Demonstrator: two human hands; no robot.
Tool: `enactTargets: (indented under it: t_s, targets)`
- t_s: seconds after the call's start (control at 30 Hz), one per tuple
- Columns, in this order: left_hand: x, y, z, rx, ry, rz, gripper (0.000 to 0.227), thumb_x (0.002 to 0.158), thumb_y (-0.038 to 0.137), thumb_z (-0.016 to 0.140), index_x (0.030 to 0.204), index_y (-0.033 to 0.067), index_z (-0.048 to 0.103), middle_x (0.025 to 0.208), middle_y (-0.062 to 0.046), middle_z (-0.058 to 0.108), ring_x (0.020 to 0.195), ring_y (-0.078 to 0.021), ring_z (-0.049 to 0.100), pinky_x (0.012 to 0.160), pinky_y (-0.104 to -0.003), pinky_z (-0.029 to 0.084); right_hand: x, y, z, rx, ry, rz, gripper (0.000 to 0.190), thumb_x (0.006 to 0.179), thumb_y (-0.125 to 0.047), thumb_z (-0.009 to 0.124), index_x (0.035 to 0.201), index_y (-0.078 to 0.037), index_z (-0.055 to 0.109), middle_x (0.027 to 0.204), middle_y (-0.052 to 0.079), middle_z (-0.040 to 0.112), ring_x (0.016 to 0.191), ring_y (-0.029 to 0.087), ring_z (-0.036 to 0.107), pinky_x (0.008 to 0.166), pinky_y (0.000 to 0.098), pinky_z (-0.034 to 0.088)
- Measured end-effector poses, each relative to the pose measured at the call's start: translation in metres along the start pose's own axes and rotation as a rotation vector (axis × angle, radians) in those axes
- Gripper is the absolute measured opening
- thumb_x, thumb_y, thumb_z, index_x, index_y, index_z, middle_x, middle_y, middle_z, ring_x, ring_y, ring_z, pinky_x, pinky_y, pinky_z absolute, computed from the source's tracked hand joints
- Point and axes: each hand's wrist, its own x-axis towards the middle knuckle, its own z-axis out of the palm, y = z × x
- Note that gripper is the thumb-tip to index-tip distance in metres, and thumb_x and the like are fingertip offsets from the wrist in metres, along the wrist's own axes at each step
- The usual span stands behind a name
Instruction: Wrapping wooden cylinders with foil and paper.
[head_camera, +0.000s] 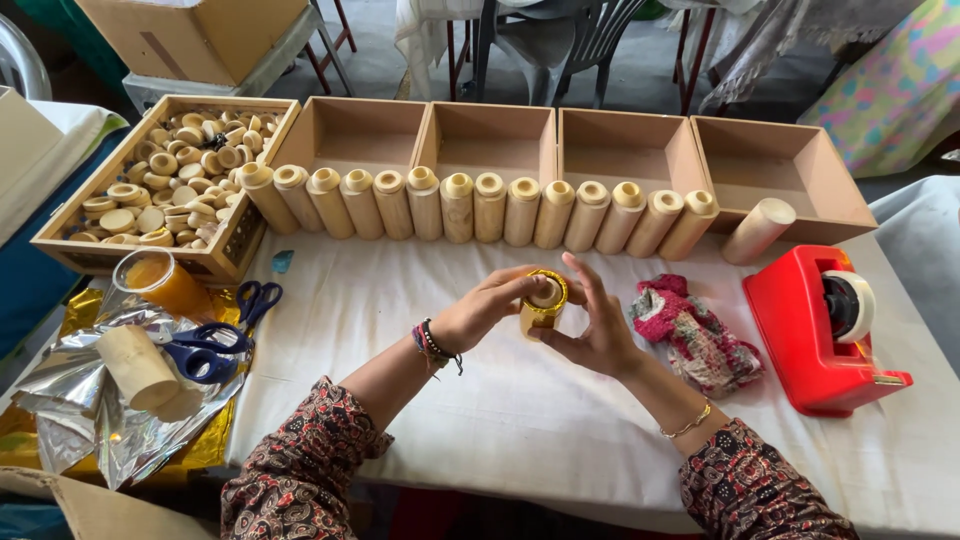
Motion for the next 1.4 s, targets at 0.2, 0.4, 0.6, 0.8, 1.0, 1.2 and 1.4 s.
enactTargets:
  t_s: [0.2, 0.4, 0.6, 0.8, 1.0, 1.2, 1.4]
  targets:
    - [0.004, 0.002, 0.007, -0.005, 0.140, -0.075, 0.059, 0.103, 0.048, 0.044, 0.146, 0.0090, 0.054, 0.134, -0.006, 0.064, 0.126, -0.0167, 0.058, 0.106, -0.038, 0.046, 0.002, 0.005, -0.002, 0.069, 0.000, 0.061, 0.105, 0.083, -0.016, 0.087, 0.161, -0.009, 0.017, 0.123, 0.017, 0.074, 0.115, 0.027, 0.075, 0.104, 0.0416, 0.056]
    - [0.010, -0.024, -0.003, 0.293, 0.204, 0.149, 0.077, 0.089, 0.044, 0.074, 0.150, 0.0060, 0.046, 0.146, -0.010, 0.059, 0.139, -0.0191, 0.052, 0.116, -0.043, 0.036, 0.002, 0.009, -0.001, 0.302, 0.073, 0.162, 0.113, 0.085, -0.011, 0.085, 0.164, -0.009, 0.004, 0.128, 0.019, 0.069, 0.120, 0.024, 0.068, 0.109, 0.0409, 0.051]
    - [0.009, -0.024, 0.013, 0.082, 0.151, 0.146, 0.093, 0.078, 0.032, 0.086, 0.151, 0.0116, 0.033, 0.143, -0.005, 0.053, 0.133, -0.0131, 0.052, 0.105, -0.038, 0.050, 0.009, -0.005, -0.005, 0.437, 0.250, 0.264, 0.088, 0.090, -0.013, 0.079, 0.159, -0.004, 0.026, 0.137, 0.010, 0.059, 0.117, 0.019, 0.065, 0.102, 0.0383, 0.055]
    - [0.016, -0.044, 0.013, 0.238, 0.330, 0.230, 0.065, 0.084, 0.030, 0.085, 0.135, -0.0006, 0.060, 0.121, -0.006, 0.072, 0.112, -0.0122, 0.068, 0.097, -0.030, 0.056, 0.010, -0.007, -0.008, 0.630, 0.354, 0.330, 0.067, 0.092, -0.013, 0.078, 0.150, -0.006, 0.045, 0.130, 0.008, 0.061, 0.122, 0.018, 0.060, 0.107, 0.0368, 0.050]
    - [0.013, -0.040, 0.013, 0.146, 0.296, 0.219, 0.053, 0.084, 0.020, 0.086, 0.127, -0.0042, 0.064, 0.112, -0.004, 0.072, 0.103, -0.0069, 0.066, 0.093, -0.026, 0.055, 0.009, -0.013, -0.002, 0.584, 0.325, 0.316, 0.061, 0.091, -0.009, 0.080, 0.143, -0.004, 0.049, 0.131, 0.010, 0.063, 0.125, 0.020, 0.060, 0.110, 0.0378, 0.050]
    - [0.010, -0.044, 0.003, 0.109, 0.240, 0.209, 0.043, 0.084, 0.012, 0.085, 0.119, -0.0050, 0.067, 0.108, -0.005, 0.073, 0.100, -0.0079, 0.068, 0.091, -0.027, 0.056, 0.027, -0.034, -0.023, 0.495, 0.137, 0.219, 0.084, 0.083, -0.021, 0.084, 0.153, -0.013, 0.038, 0.139, 0.013, 0.060, 0.132, 0.022, 0.056, 0.115, 0.0439, 0.045]
    - [0.002, -0.045, -0.005, -0.123, -0.131, 0.151, 0.049, 0.085, 0.025, 0.085, 0.120, -0.0035, 0.068, 0.107, -0.007, 0.076, 0.102, -0.0126, 0.071, 0.095, -0.028, 0.055, 0.060, -0.088, -0.092, -0.177, -0.205, -0.234, 0.095, 0.064, -0.028, 0.094, 0.146, -0.015, 0.047, 0.148, 0.010, 0.057, 0.151, 0.031, 0.042, 0.125, 0.0516, 0.037]
